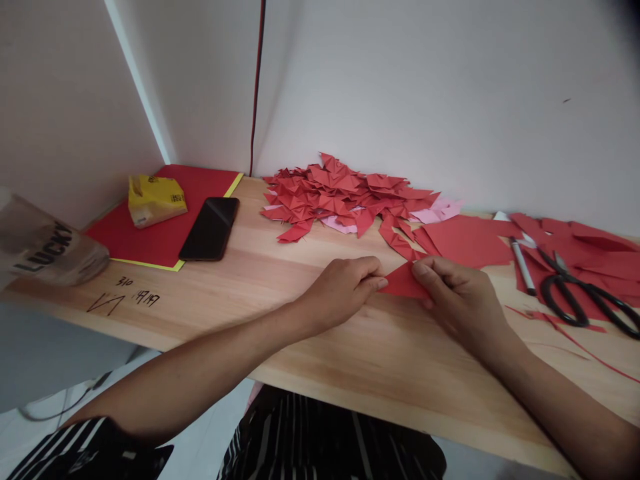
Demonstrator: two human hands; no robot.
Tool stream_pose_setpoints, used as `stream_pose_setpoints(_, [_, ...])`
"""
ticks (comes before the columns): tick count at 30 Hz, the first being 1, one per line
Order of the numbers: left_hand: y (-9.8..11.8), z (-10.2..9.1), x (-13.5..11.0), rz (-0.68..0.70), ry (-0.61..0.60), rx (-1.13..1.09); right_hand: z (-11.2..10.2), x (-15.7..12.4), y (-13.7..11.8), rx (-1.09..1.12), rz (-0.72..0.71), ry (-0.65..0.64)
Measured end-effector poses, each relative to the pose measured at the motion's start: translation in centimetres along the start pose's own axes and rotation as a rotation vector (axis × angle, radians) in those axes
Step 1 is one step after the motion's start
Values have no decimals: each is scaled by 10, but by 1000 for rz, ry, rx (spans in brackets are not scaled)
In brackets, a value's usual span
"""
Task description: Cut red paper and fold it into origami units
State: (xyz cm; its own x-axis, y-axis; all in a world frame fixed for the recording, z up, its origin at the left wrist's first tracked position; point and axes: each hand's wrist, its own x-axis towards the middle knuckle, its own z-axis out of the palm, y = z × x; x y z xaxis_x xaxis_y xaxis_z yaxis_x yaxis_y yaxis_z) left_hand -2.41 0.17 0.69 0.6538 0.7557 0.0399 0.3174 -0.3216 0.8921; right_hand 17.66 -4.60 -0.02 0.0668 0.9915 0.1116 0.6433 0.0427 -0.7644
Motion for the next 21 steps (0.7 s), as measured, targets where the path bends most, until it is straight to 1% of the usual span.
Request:
stream_pose_setpoints(2, [0,0,0,-6,-1,-21,0,0,2,10,30,3])
stream_pose_setpoints(5, [-2,1,0,3,4,-28,0,-1,4,16,37,15])
stream_pose_setpoints(11, [-3,0,1,28,37,38,0,0,2,25,40,17])
stream_pose_setpoints(16, [-4,-1,2,26,24,63,0,0,-1,63,66,34])
stream_pose_setpoints(21, [-4,-1,2,30,42,89,-1,0,1,109,92,33])
